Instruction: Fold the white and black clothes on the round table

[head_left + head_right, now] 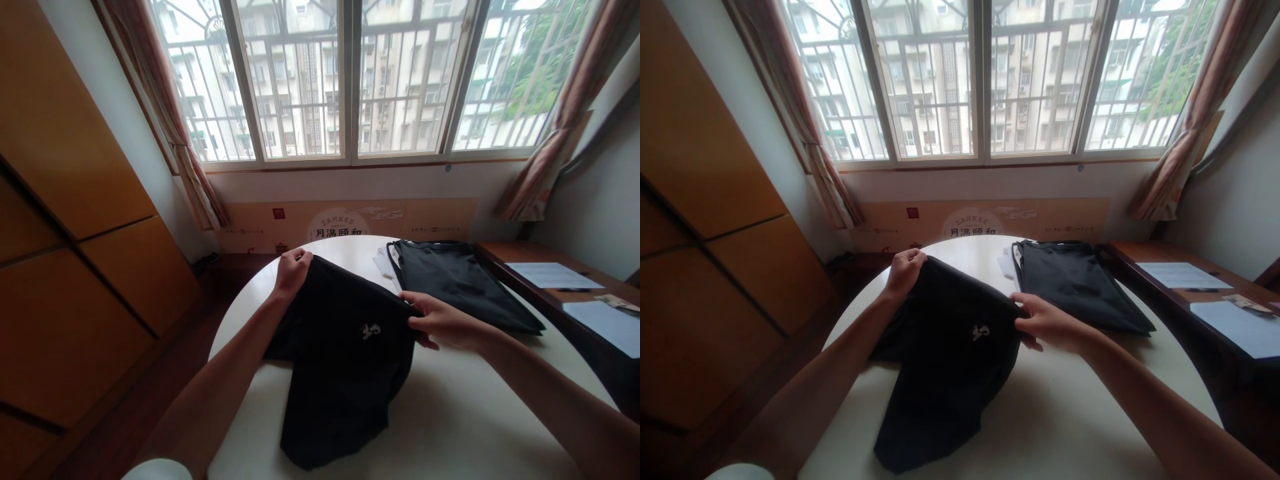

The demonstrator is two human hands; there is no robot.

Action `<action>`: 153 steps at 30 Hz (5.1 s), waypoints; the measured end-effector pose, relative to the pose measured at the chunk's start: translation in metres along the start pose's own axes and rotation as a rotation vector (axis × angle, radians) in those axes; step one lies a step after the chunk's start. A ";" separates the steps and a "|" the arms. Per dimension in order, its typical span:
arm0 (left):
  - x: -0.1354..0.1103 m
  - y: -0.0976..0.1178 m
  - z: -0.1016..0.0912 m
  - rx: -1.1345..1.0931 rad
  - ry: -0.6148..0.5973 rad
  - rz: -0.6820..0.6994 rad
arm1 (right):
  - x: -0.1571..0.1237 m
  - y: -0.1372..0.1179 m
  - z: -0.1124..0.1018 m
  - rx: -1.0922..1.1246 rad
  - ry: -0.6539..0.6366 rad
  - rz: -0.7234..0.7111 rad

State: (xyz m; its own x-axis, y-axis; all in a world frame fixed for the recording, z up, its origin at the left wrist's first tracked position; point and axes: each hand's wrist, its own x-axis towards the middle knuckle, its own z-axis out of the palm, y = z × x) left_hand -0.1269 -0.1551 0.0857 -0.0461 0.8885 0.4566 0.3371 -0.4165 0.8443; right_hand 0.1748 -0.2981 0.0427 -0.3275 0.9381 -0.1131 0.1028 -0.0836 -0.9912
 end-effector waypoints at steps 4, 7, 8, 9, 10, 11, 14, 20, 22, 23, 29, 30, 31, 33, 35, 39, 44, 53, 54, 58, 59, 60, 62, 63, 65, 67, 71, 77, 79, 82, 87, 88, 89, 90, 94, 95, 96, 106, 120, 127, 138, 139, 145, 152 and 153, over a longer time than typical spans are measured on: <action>0.010 -0.003 -0.012 -0.125 0.007 -0.172 | 0.000 -0.003 0.000 0.104 0.050 0.002; 0.013 0.001 -0.022 -0.158 0.002 -0.268 | 0.001 -0.005 -0.004 0.219 0.100 -0.042; 0.014 0.002 -0.024 -0.156 0.007 -0.266 | 0.002 -0.005 -0.005 0.270 0.145 -0.060; 0.014 0.004 -0.026 -0.152 0.012 -0.252 | 0.003 -0.004 -0.007 0.322 0.189 -0.066; 0.013 0.005 -0.027 -0.149 0.015 -0.232 | 0.005 -0.004 -0.007 0.371 0.226 -0.062; 0.013 0.006 -0.028 -0.148 0.015 -0.213 | 0.006 -0.005 -0.008 0.414 0.258 -0.050; 0.013 0.005 -0.026 -0.129 0.024 -0.177 | 0.007 -0.008 -0.003 0.479 0.318 0.009; 0.025 -0.013 -0.036 0.058 0.138 -0.045 | 0.004 -0.004 0.007 0.352 0.140 -0.004; 0.031 -0.021 -0.043 0.199 0.163 -0.016 | 0.006 0.004 0.006 0.212 0.024 -0.012; 0.033 -0.025 -0.046 0.283 0.160 -0.010 | 0.008 0.009 0.006 0.135 -0.020 -0.021; 0.027 -0.035 -0.040 0.720 0.000 0.010 | 0.009 0.018 0.012 0.022 0.031 0.024; 0.022 -0.033 -0.033 0.717 -0.063 0.101 | 0.008 0.016 0.015 0.042 0.052 0.018; 0.016 -0.032 -0.025 0.677 -0.152 0.202 | 0.006 0.013 0.018 0.054 0.064 0.004; 0.004 -0.028 -0.009 0.537 -0.388 0.328 | 0.003 0.008 0.023 0.047 0.059 -0.024; -0.006 -0.026 0.005 0.439 -0.612 0.306 | 0.001 0.005 0.026 0.033 0.017 -0.042; -0.012 -0.031 0.012 0.417 -0.873 0.181 | 0.001 0.004 0.021 0.024 -0.025 -0.004; 0.000 -0.036 0.000 0.326 -0.681 0.242 | -0.001 0.002 0.002 0.037 0.051 0.023; 0.017 -0.035 -0.023 0.404 -0.279 0.256 | -0.006 0.005 0.002 -0.152 -0.160 0.062; 0.020 -0.036 -0.027 0.406 -0.249 0.252 | -0.006 0.006 0.000 -0.170 -0.120 0.075; 0.033 -0.047 -0.045 0.423 -0.153 0.228 | -0.005 0.005 -0.017 -0.164 -0.095 -0.016; 0.036 -0.050 -0.050 0.431 -0.133 0.222 | -0.005 0.002 -0.022 -0.161 -0.073 -0.052; 0.039 -0.054 -0.055 0.437 -0.121 0.216 | -0.006 -0.001 -0.028 -0.161 -0.029 -0.080; 0.043 -0.063 -0.062 0.438 -0.132 0.200 | -0.008 -0.007 -0.036 -0.138 0.098 -0.110; 0.044 -0.068 -0.063 0.435 -0.152 0.189 | -0.009 -0.010 -0.038 -0.116 0.149 -0.105; 0.044 -0.076 -0.062 0.439 -0.208 0.153 | -0.010 -0.010 -0.036 -0.094 0.174 -0.052; 0.041 -0.081 -0.058 0.449 -0.274 0.094 | -0.010 -0.004 -0.026 -0.150 0.105 0.075; 0.033 -0.082 -0.048 0.366 -0.453 -0.024 | -0.001 0.015 0.000 -0.431 -0.009 0.291; 0.025 -0.069 -0.053 0.110 -0.758 -0.168 | 0.000 0.006 0.002 -0.427 -0.044 0.109; 0.023 -0.062 -0.058 0.087 -0.936 -0.272 | -0.005 -0.006 -0.008 -0.297 -0.030 -0.015; 0.017 -0.047 -0.060 0.120 -1.186 -0.366 | -0.014 -0.020 -0.025 -0.135 0.116 -0.089; 0.005 -0.017 -0.051 0.180 -1.298 -0.303 | -0.020 -0.021 -0.054 0.005 0.273 -0.051; 0.005 -0.013 -0.052 0.162 -1.266 -0.284 | -0.020 -0.018 -0.061 0.002 0.275 -0.035; 0.006 -0.010 -0.054 0.140 -1.213 -0.262 | -0.019 -0.014 -0.067 -0.012 0.270 -0.021; 0.008 -0.010 -0.057 0.122 -1.138 -0.231 | -0.018 -0.011 -0.074 -0.040 0.264 -0.010; 0.025 -0.024 -0.072 0.219 -0.759 -0.016 | 0.003 -0.002 -0.095 -0.348 0.334 -0.012; 0.030 -0.030 -0.074 0.286 -0.663 0.041 | 0.013 -0.002 -0.098 -0.436 0.361 -0.035; 0.034 -0.035 -0.074 0.356 -0.577 0.086 | 0.024 -0.003 -0.099 -0.511 0.381 -0.063; 0.088 -0.037 -0.038 0.966 -0.126 0.024 | 0.153 -0.045 -0.093 -1.031 0.529 -0.027; -0.121 0.028 0.046 0.636 -0.869 0.756 | 0.150 -0.016 -0.047 -1.517 0.314 0.121; -0.144 0.060 0.026 0.771 -1.251 0.552 | 0.145 -0.007 -0.041 -1.597 0.128 0.189; -0.138 0.017 -0.002 -0.322 -2.492 -0.201 | 0.148 0.002 -0.049 -1.590 0.058 0.103; -0.130 0.019 -0.005 -0.358 -2.411 -0.221 | 0.149 0.000 -0.050 -1.576 0.069 0.097; -0.033 0.012 -0.022 0.288 -1.083 0.069 | 0.160 -0.015 -0.058 -1.500 0.352 0.139; 0.045 -0.092 -0.017 1.128 -0.555 -0.106 | 0.170 -0.015 -0.044 -1.317 0.309 0.019; 0.047 -0.101 -0.016 1.133 -0.562 -0.104 | 0.169 -0.018 -0.044 -1.297 0.328 -0.005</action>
State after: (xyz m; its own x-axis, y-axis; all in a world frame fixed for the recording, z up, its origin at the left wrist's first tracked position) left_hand -0.1785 -0.0742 0.0265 0.1902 0.9816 -0.0134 0.9814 -0.1898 0.0298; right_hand 0.1591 -0.1233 0.0446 -0.1103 0.9895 0.0932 0.9737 0.1264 -0.1894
